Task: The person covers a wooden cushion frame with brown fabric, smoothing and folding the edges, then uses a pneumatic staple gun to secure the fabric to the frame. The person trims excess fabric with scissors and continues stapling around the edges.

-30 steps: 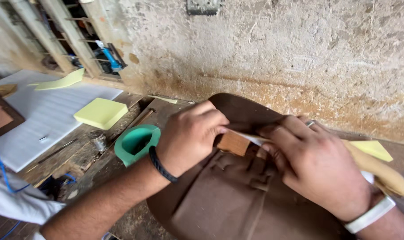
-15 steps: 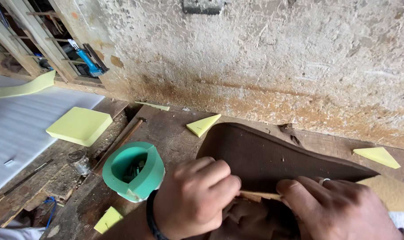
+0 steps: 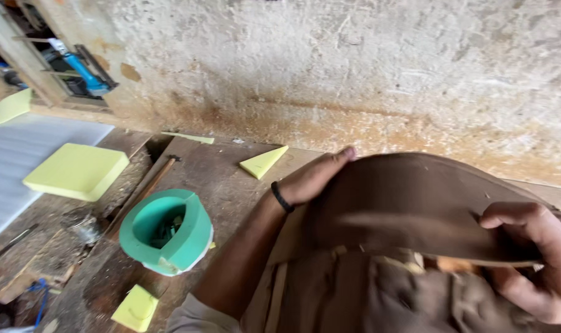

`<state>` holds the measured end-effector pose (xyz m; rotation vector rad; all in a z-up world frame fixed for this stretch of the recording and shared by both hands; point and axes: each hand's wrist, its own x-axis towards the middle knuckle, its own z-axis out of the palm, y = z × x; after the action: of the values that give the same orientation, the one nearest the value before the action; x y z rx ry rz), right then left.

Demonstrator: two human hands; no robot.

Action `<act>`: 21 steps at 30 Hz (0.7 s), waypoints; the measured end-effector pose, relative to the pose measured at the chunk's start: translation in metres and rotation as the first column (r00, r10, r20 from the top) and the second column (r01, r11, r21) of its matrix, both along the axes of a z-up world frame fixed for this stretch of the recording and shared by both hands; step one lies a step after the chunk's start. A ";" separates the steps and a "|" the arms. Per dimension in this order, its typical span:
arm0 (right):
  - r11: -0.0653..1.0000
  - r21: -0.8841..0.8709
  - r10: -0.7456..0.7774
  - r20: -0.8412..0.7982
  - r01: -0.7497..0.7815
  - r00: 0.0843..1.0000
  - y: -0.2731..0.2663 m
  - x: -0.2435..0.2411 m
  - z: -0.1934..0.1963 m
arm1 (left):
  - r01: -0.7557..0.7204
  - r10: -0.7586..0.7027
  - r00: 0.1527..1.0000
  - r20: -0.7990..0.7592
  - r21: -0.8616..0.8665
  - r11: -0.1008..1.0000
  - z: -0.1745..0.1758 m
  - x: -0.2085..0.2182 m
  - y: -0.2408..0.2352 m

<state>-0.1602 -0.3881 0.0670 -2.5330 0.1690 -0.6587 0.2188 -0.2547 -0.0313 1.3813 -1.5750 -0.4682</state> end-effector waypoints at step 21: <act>0.857 -0.515 0.129 0.236 0.011 0.963 0.079 0.003 0.067 | 0.630 -0.634 0.713 -0.300 -0.122 0.767 0.076 -0.075 0.010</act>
<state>-0.1571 -0.3090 0.1339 -2.8946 -0.2114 -1.1329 0.1440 -0.2449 0.0451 0.6553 -1.7340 -1.0460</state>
